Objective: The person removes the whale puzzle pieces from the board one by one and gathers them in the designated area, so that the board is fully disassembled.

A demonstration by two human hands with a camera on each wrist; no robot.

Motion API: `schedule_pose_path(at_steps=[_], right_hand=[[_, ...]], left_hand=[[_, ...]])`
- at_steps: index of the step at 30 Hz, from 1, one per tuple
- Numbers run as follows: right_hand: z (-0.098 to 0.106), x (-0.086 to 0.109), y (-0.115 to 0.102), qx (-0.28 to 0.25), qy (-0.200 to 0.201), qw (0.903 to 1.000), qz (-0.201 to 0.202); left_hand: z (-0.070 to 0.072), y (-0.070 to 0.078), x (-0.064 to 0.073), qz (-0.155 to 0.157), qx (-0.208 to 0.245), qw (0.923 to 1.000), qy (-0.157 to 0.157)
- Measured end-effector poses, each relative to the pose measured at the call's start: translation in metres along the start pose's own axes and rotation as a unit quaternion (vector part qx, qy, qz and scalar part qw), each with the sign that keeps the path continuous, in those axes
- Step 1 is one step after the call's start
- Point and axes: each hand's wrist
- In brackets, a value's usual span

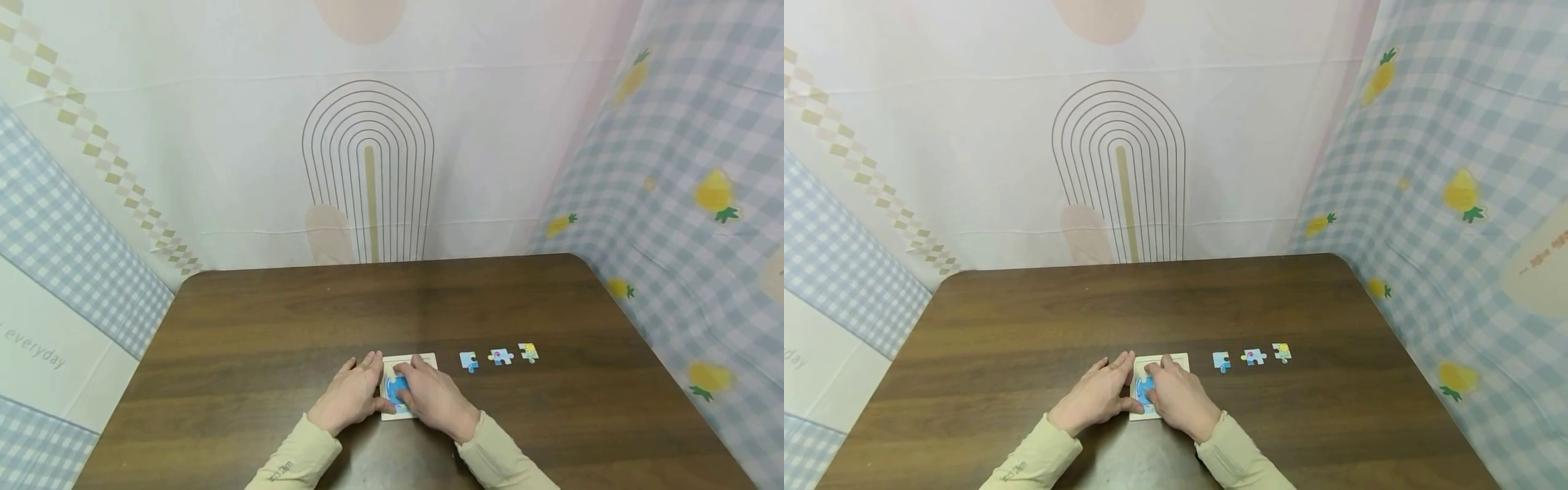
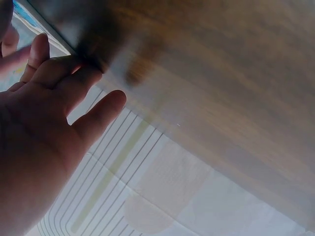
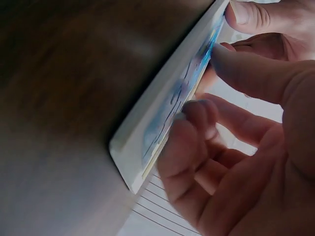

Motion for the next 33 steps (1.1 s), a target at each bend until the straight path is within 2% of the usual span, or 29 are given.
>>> schedule_pose_path(at_steps=[14,24,33], right_hand=[[-0.002,-0.003,0.001,0.002,-0.006,1.0000,0.003],[0.002,-0.008,0.004,-0.029,-0.031,0.9991,-0.004],[0.007,-0.011,0.003,-0.018,-0.050,0.9985,-0.015]], left_hand=[[-0.002,-0.002,0.000,0.000,0.006,1.0000,0.005],[-0.002,-0.002,-0.001,-0.003,-0.002,1.0000,0.007],[-0.001,-0.001,-0.001,0.001,0.001,1.0000,0.001]])
Point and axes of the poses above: each hand's wrist, its own x-axis away from the middle knuckle, its own z-axis out of the back of the hand, y = z × x, and after that the axes turned 3 degrees about -y, right-handed
